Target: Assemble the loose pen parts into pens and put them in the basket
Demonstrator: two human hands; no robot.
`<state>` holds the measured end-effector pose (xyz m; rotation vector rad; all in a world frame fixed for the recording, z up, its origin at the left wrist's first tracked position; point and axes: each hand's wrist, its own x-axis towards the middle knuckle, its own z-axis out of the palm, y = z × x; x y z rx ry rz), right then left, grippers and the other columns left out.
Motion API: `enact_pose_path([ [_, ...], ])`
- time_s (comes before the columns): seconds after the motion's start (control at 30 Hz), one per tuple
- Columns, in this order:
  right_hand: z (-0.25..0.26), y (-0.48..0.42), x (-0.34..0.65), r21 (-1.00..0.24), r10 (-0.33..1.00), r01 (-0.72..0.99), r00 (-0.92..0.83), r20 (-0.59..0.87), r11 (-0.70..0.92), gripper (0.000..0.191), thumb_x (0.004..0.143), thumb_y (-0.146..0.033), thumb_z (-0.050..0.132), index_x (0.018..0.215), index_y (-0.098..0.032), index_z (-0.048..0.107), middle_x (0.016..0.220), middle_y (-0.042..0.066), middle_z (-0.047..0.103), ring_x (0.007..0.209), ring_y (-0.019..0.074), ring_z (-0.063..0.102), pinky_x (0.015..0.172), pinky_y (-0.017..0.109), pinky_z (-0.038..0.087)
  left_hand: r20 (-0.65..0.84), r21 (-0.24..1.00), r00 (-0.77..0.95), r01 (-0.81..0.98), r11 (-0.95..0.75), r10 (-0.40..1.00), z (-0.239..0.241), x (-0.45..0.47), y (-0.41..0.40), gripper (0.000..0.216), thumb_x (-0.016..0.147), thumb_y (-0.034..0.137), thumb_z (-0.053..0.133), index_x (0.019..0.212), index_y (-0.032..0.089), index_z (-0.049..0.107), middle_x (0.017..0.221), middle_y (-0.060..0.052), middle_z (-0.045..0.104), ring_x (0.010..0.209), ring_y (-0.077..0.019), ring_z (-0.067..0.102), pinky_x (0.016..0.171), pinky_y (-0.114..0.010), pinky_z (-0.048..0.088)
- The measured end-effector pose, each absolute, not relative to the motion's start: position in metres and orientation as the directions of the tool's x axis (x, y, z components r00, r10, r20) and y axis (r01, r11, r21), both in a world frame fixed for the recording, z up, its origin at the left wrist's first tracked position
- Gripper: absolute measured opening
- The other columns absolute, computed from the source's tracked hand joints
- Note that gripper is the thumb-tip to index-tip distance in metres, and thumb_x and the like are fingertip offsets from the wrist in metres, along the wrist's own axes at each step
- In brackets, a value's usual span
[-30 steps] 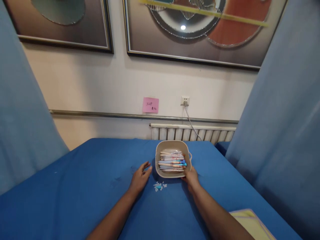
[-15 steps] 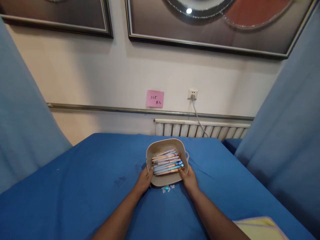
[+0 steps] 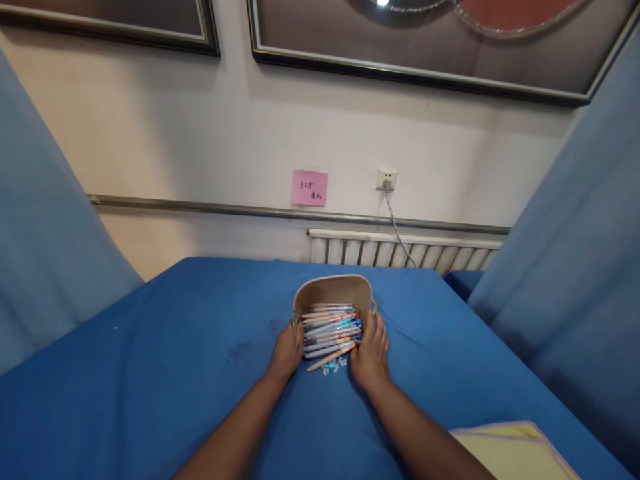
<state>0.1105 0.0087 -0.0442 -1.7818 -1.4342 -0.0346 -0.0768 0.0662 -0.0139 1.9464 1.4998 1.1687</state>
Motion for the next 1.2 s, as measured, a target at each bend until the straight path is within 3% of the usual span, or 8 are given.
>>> enact_pose_path([
  [0.2,-0.036,-0.003,0.103,-0.486,0.822,0.874,0.26,0.507,0.024,0.072,0.071,-0.002,0.04,0.141,-0.014,0.027,0.147,0.015,0.02,0.136,0.0309,0.015,0.104,0.05,0.023,0.373,0.741,0.066,0.579,-0.34,0.925,-0.011,-0.077,0.066,0.029,0.088,0.031,0.032,0.092,0.016,0.057,0.087,-0.009,0.067,0.082,-0.0221,0.064,0.075,-0.035,0.05],
  [0.37,-0.033,-0.009,0.099,-0.392,0.875,0.907,0.058,0.481,0.156,0.073,0.068,-0.001,0.041,0.139,-0.017,0.033,0.147,0.011,0.025,0.136,0.0284,0.017,0.105,0.048,0.023,0.412,0.733,0.097,0.556,-0.393,0.906,-0.007,-0.075,0.066,0.035,0.089,0.028,0.031,0.109,0.016,0.056,0.104,-0.01,0.066,0.1,-0.0235,0.06,0.09,-0.038,0.046],
  [0.57,-0.031,-0.012,0.099,-0.356,0.89,0.895,-0.089,0.447,0.268,0.071,0.067,-0.004,0.044,0.137,-0.014,0.035,0.145,0.013,0.029,0.134,0.0269,0.022,0.107,0.046,0.022,0.487,0.711,0.129,0.516,-0.477,0.864,-0.007,-0.077,0.071,0.047,0.089,0.028,0.031,0.133,0.015,0.041,0.132,-0.008,0.051,0.125,-0.0207,0.044,0.107,-0.037,0.031],
  [0.73,-0.029,-0.014,0.101,-0.368,0.871,0.86,-0.159,0.466,0.353,0.069,0.066,-0.007,0.046,0.135,-0.012,0.038,0.142,0.013,0.034,0.133,0.0267,0.025,0.108,0.047,0.02,0.529,0.704,0.149,0.472,-0.53,0.835,-0.012,-0.081,0.077,0.054,0.088,0.029,0.034,0.14,0.015,0.031,0.143,-0.007,0.039,0.132,-0.0198,0.035,0.111,-0.037,0.025],
  [0.97,-0.018,0.011,0.097,-0.359,0.846,0.88,-0.086,0.527,0.313,0.049,0.086,-0.027,0.041,0.133,-0.012,0.041,0.136,0.013,0.044,0.127,0.0248,0.034,0.105,0.043,0.026,0.534,0.697,0.146,0.482,-0.532,0.832,-0.01,-0.084,0.075,0.056,0.089,0.036,0.033,0.142,0.016,0.028,0.145,-0.008,0.036,0.133,-0.021,0.031,0.111,-0.038,0.023],
  [1.2,-0.01,0.03,0.093,-0.389,0.886,0.883,-0.06,0.459,0.261,0.045,0.085,-0.038,0.048,0.124,-0.015,0.051,0.121,0.014,0.055,0.115,0.0268,0.046,0.097,0.039,0.031,0.597,0.638,0.146,0.509,-0.578,0.788,-0.006,-0.09,0.073,0.058,0.088,0.037,0.04,0.142,0.017,0.028,0.144,-0.01,0.037,0.131,-0.0243,0.035,0.11,-0.04,0.025],
])
